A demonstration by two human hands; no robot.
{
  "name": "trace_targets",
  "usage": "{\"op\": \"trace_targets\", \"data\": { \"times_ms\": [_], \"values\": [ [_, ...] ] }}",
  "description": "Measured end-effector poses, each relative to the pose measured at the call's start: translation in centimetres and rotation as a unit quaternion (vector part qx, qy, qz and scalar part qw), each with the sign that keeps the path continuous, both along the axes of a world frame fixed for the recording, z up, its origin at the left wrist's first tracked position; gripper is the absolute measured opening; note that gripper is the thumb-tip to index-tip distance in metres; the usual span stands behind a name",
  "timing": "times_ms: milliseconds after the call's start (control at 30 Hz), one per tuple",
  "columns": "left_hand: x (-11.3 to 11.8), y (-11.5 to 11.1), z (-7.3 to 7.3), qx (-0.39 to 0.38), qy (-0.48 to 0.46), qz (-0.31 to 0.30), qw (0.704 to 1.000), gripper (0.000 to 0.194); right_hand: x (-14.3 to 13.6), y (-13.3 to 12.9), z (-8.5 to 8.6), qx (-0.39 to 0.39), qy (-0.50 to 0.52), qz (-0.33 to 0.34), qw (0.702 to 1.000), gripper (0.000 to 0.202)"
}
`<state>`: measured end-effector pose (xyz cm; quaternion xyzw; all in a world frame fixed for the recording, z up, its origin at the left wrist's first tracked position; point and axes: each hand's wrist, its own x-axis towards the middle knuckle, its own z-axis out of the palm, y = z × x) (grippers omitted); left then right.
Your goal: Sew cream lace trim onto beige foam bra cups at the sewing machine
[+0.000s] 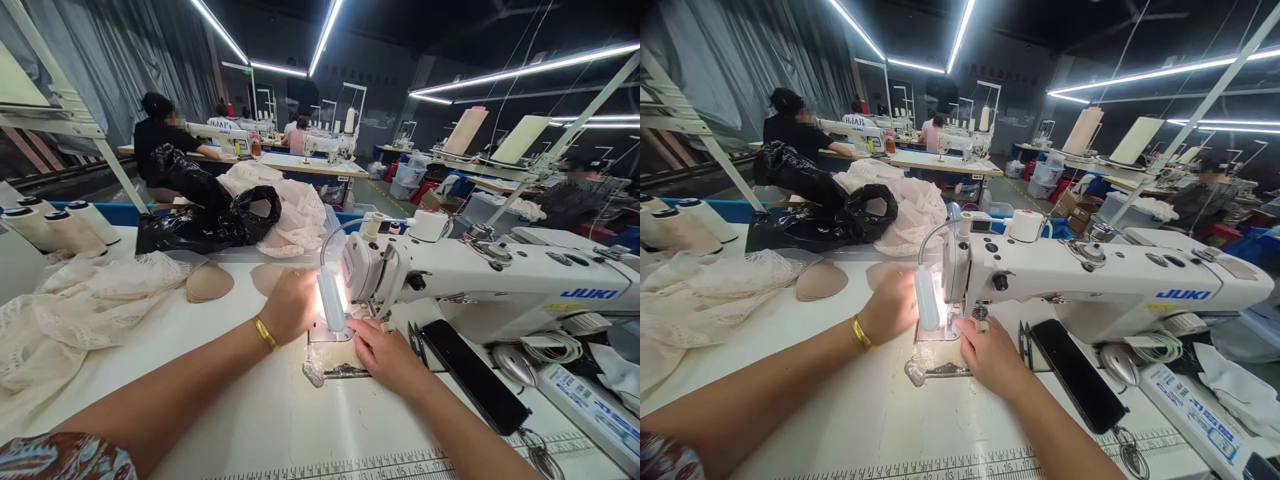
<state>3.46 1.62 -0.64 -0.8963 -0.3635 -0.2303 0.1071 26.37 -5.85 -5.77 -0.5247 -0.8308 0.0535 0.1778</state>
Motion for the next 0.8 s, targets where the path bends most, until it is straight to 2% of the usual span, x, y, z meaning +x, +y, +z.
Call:
{"op": "trace_targets", "data": {
  "times_ms": [67, 100, 167, 233, 333, 433, 500, 567, 600, 633, 700, 800],
  "values": [
    [0.3, 1.5, 1.1, -0.037, -0.085, 0.103, 0.990, 0.025, 0.0, 0.1, -0.1, -0.003, -0.003, -0.001, 1.000, 0.026],
    [0.4, 2.3, 1.6, -0.068, -0.116, 0.130, 0.982, 0.022, 0.0, 0.1, -0.2, -0.002, -0.003, -0.003, 1.000, 0.026],
    [0.3, 3.9, 2.3, -0.130, -0.155, 0.152, 0.968, 0.007, 0.0, 0.1, -0.2, -0.001, -0.001, -0.004, 1.000, 0.027],
    [-0.3, 5.0, 2.9, -0.145, -0.184, 0.152, 0.960, 0.017, -0.1, 0.1, -0.1, 0.000, 0.003, -0.005, 1.000, 0.028],
    [-2.2, 5.0, 4.1, -0.093, -0.266, 0.174, 0.944, 0.025, -0.1, 0.0, 0.1, 0.002, 0.013, -0.004, 1.000, 0.030],
    [-4.1, 2.4, 4.9, 0.007, -0.315, 0.147, 0.938, 0.020, -0.1, 0.1, 0.1, 0.008, 0.021, -0.005, 1.000, 0.031],
    [-4.4, -0.1, 4.1, 0.035, -0.266, 0.069, 0.961, 0.018, -0.1, 0.2, -0.1, 0.012, 0.022, -0.006, 1.000, 0.031],
    [-3.8, -2.5, 2.2, 0.028, -0.103, -0.035, 0.994, 0.021, 0.0, 0.3, -0.3, 0.014, 0.024, -0.005, 1.000, 0.032],
    [-3.2, -3.5, 1.0, 0.004, -0.008, -0.080, 0.997, 0.025, 0.0, 0.4, -0.4, 0.016, 0.025, -0.005, 1.000, 0.032],
    [-2.6, -4.2, -0.1, -0.003, 0.020, -0.104, 0.994, 0.026, 0.0, 0.4, -0.5, 0.017, 0.027, -0.004, 0.999, 0.032],
    [-1.4, -5.0, -2.1, -0.025, 0.055, -0.125, 0.990, 0.024, 0.0, 0.5, -0.5, 0.020, 0.029, -0.003, 0.999, 0.032],
    [-0.1, -4.8, -3.2, -0.122, 0.048, -0.111, 0.985, 0.023, 0.0, 0.5, -0.4, 0.024, 0.031, 0.000, 0.999, 0.032]
  ]
}}
